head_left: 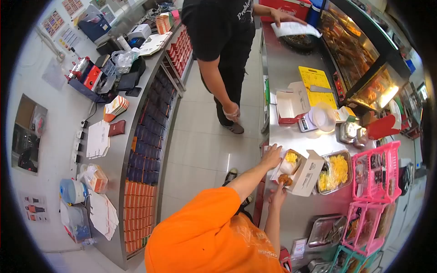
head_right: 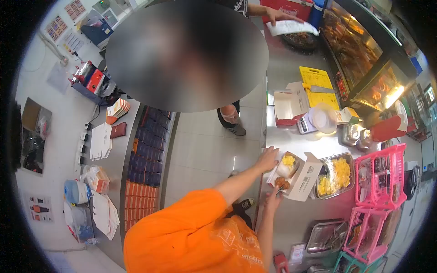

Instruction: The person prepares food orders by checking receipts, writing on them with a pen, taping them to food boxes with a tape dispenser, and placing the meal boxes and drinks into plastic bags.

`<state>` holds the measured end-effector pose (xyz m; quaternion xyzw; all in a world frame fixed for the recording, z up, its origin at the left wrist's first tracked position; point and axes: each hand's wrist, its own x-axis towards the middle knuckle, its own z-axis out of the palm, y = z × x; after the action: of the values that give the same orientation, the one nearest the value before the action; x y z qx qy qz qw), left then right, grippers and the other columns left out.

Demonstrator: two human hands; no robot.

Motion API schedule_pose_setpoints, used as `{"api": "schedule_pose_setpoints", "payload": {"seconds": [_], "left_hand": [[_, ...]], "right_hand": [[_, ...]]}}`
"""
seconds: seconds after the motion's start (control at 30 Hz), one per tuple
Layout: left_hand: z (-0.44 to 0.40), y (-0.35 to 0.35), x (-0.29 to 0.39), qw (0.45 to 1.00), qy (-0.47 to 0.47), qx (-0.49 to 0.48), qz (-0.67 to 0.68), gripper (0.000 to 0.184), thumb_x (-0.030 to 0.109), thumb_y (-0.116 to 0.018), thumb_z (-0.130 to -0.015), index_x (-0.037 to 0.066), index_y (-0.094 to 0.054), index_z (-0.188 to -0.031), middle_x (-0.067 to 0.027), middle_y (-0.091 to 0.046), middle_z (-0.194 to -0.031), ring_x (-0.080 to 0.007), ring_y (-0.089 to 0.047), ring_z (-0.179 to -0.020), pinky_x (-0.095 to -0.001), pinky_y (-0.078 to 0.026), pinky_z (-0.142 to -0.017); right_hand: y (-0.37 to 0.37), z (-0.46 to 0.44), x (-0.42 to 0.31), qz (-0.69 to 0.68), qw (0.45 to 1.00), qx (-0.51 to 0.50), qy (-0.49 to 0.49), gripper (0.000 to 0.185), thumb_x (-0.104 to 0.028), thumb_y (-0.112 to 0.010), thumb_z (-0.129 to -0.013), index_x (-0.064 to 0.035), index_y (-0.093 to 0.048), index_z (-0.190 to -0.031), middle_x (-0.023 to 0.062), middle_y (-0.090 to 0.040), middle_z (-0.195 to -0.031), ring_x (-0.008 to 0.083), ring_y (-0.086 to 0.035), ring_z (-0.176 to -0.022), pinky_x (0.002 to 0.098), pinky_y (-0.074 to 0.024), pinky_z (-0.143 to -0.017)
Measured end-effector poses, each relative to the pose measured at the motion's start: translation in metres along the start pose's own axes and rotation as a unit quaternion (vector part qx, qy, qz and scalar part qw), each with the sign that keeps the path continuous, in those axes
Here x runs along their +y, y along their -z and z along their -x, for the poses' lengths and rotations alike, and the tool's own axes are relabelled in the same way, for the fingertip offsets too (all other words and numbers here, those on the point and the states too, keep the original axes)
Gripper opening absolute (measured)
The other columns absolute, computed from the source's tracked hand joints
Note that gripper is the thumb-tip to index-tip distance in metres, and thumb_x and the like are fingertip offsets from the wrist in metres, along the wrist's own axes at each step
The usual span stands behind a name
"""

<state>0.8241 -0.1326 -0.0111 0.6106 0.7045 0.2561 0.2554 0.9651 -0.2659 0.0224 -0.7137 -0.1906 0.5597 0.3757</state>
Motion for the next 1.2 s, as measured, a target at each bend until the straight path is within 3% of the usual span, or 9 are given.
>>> {"api": "schedule_pose_setpoints", "payload": {"seconds": [0.23, 0.3, 0.37, 0.43, 0.57, 0.7, 0.8, 0.97, 1.2], "left_hand": [[-0.034, -0.013, -0.009, 0.984, -0.018, -0.056, -0.167, 0.022, 0.023, -0.060, -0.081, 0.006, -0.069, -0.091, -0.0184, -0.068, -0.083, -0.0357, -0.065, -0.081, -0.0472, -0.049, -0.079], [-0.033, 0.022, 0.006, 0.960, -0.023, -0.227, -0.162, 0.025, 0.025, -0.064, -0.077, 0.002, -0.070, -0.084, -0.0220, -0.068, -0.085, -0.0351, -0.067, -0.077, -0.0486, -0.051, -0.070], [-0.020, 0.009, -0.038, 0.962, -0.077, -0.248, -0.086, 0.028, 0.024, -0.070, -0.075, 0.000, -0.069, -0.089, -0.0215, -0.068, -0.086, -0.0362, -0.067, -0.081, -0.0449, -0.052, -0.071], [0.008, 0.040, -0.027, 0.968, -0.055, -0.244, 0.017, 0.023, 0.013, -0.069, -0.076, -0.001, -0.067, -0.094, -0.0175, -0.069, -0.087, -0.0302, -0.068, -0.082, -0.0374, -0.053, -0.073], [0.062, 0.090, 0.060, 0.923, -0.007, -0.274, 0.270, 0.047, 0.005, -0.068, -0.078, 0.001, -0.055, -0.123, -0.0113, -0.068, -0.097, -0.0195, -0.065, -0.092, -0.0336, -0.052, -0.081], [0.089, 0.038, 0.119, 0.821, -0.211, -0.480, 0.227, 0.060, 0.006, -0.067, -0.080, 0.005, -0.047, -0.137, -0.0123, -0.064, -0.111, -0.0167, -0.061, -0.097, -0.0301, -0.050, -0.083], [0.093, -0.035, 0.161, 0.660, -0.200, -0.705, 0.164, 0.064, 0.005, -0.066, -0.078, 0.010, -0.047, -0.139, -0.0128, -0.063, -0.118, -0.0162, -0.058, -0.099, -0.0283, -0.048, -0.085], [0.131, -0.168, 0.109, 0.733, -0.348, -0.562, 0.158, 0.081, 0.000, -0.070, -0.067, 0.018, -0.042, -0.141, -0.0219, -0.051, -0.132, -0.0342, -0.051, -0.120, -0.0386, -0.044, -0.099], [0.158, -0.130, 0.136, 0.860, -0.364, -0.353, -0.055, 0.071, 0.015, -0.080, -0.069, 0.022, -0.051, -0.134, -0.0155, -0.043, -0.135, -0.0336, -0.048, -0.117, -0.0432, -0.043, -0.097]], "right_hand": [[0.040, -0.100, 0.008, -0.041, 0.991, 0.125, -0.011, 0.030, -0.021, -0.057, -0.092, 0.0012, -0.054, -0.113, 0.0101, -0.064, -0.078, 0.0136, -0.051, -0.046, 0.0296, -0.0362, -0.035], [0.069, -0.103, -0.010, 0.052, 0.985, 0.110, 0.123, 0.037, -0.016, -0.060, -0.091, 0.0058, -0.055, -0.121, 0.0061, -0.065, -0.085, 0.0147, -0.061, -0.082, 0.0293, -0.0494, -0.066], [0.090, -0.101, -0.016, 0.045, 0.960, 0.134, 0.242, 0.033, -0.023, -0.064, -0.089, 0.0040, -0.062, -0.109, 0.0039, -0.063, -0.079, 0.0120, -0.054, -0.072, 0.0315, -0.0464, -0.064], [0.122, -0.080, -0.017, 0.204, 0.954, 0.188, 0.112, 0.037, -0.034, -0.060, -0.091, 0.0024, -0.062, -0.084, 0.0117, -0.063, -0.081, 0.0161, -0.059, -0.071, 0.0332, -0.0461, -0.063], [0.161, -0.025, 0.023, 0.195, 0.923, 0.312, 0.111, 0.039, -0.036, -0.055, -0.095, 0.0011, -0.063, -0.087, 0.0084, -0.063, -0.076, 0.0163, -0.060, -0.068, 0.0350, -0.0467, -0.061], [0.181, 0.037, 0.042, 0.051, 0.934, 0.348, 0.052, 0.043, -0.037, -0.049, -0.099, 0.0027, -0.062, -0.088, 0.0104, -0.064, -0.083, 0.0162, -0.063, -0.066, 0.0334, -0.0490, -0.060], [0.201, 0.052, 0.064, -0.113, 0.926, 0.356, 0.049, 0.039, -0.030, -0.051, -0.099, 0.0062, -0.059, -0.091, 0.0128, -0.065, -0.086, 0.0187, -0.067, -0.071, 0.0309, -0.0535, -0.065], [0.211, 0.051, 0.079, -0.200, 0.882, 0.396, 0.158, 0.016, -0.003, -0.058, -0.090, 0.0083, -0.055, -0.102, 0.0153, -0.066, -0.083, 0.0209, -0.069, -0.080, 0.0322, -0.0577, -0.072], [0.202, 0.016, 0.109, 0.019, 0.946, 0.294, 0.138, 0.014, -0.010, -0.068, -0.082, 0.0001, -0.060, -0.088, 0.0084, -0.066, -0.076, 0.0139, -0.063, -0.073, 0.0281, -0.0502, -0.067]]}}
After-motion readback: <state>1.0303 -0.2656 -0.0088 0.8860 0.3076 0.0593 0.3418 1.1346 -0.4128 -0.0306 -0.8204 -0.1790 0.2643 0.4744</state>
